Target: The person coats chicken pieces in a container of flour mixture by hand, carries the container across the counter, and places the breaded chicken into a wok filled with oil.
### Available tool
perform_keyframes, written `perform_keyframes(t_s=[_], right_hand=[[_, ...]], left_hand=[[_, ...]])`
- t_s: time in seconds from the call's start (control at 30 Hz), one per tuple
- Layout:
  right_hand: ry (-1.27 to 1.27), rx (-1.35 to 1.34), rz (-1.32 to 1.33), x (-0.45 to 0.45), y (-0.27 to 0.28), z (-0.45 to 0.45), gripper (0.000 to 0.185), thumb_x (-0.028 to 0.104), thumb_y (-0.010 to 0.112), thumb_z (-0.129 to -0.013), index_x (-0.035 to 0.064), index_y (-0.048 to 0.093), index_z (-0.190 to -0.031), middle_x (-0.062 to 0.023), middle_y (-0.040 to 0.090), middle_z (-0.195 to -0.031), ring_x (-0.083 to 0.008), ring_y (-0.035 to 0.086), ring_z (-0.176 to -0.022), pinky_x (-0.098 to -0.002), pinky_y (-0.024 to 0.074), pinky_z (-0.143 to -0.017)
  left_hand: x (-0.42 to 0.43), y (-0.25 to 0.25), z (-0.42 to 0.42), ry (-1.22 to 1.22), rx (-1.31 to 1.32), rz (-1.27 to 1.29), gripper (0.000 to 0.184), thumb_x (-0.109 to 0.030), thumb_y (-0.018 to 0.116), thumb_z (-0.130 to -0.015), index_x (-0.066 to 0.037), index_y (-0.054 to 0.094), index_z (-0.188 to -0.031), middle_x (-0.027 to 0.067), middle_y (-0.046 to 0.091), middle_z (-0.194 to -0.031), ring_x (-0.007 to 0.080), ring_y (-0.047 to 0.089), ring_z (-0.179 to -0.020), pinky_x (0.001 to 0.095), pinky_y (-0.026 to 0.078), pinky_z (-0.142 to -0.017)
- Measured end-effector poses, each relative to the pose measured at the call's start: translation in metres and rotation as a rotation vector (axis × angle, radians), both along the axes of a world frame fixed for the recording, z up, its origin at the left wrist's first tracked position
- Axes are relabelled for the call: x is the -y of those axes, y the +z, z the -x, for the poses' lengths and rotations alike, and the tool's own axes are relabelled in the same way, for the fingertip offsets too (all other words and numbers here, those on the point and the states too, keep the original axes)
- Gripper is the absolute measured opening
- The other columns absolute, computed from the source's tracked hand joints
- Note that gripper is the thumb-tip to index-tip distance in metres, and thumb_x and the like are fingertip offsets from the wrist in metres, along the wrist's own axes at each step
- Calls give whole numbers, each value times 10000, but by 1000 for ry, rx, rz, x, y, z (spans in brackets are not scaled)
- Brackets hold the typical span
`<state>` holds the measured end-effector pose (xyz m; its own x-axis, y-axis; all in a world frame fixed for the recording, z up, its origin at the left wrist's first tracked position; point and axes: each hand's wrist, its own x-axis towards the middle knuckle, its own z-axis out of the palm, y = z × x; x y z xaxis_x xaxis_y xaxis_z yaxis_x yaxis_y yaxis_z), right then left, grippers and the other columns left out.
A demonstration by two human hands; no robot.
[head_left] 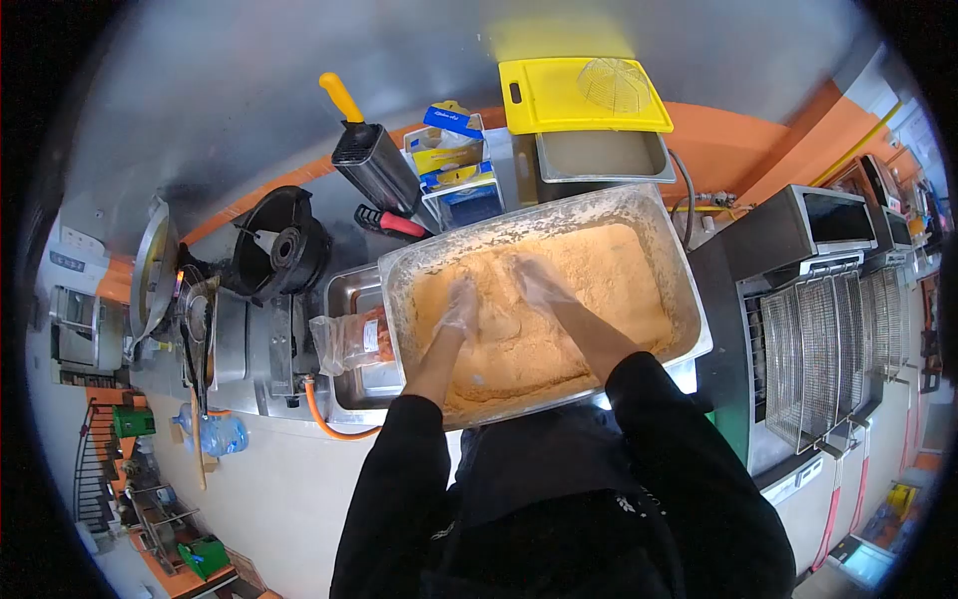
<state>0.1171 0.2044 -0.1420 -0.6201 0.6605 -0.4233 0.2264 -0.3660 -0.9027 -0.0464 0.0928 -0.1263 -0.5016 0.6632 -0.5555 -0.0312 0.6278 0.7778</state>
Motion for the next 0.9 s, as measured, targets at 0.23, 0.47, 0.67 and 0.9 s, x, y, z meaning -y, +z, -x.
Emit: perform_keyframes(t_s=[0.23, 0.47, 0.67, 0.9], right_hand=[[-101, -184, -293, -16, 4, -43, 176, 232, 461, -907, 78, 547, -914, -17, 510, -734, -164, 491, -652, -321, 414, -583], [547, 358, -899, 16, 60, 8, 181, 193, 467, -861, 46, 548, -928, -124, 538, -765, -209, 506, -665, -330, 430, -623], [633, 608, -1324, -7, 46, -14, 162, 191, 486, -787, 37, 529, -813, -110, 495, -696, -229, 495, -601, -368, 420, -557], [431, 830, -1308, -2, 7, 45, 101, 171, 578, -678, 86, 607, -726, -35, 557, -554, -222, 589, -620, -322, 433, -504]], left_hand=[[22, 10, 31, 33, 277, -47, 524, -395, 324, -928, -36, 380, -1306, 104, 364, -1343, 217, 374, -1206, 339, 288, -1004], [-8, -30, 21, 43, -46, -90, 433, -350, 309, -942, -37, 495, -1177, 118, 539, -1128, 225, 521, -997, 339, 402, -863], [33, -32, 57, -23, -250, -66, 453, -367, 304, -940, -29, 501, -1169, 130, 541, -1130, 234, 521, -1007, 348, 400, -869], [-5, -43, 46, -25, -590, -91, 476, -386, 297, -938, -20, 507, -1159, 145, 544, -1133, 244, 522, -1020, 357, 398, -876]])
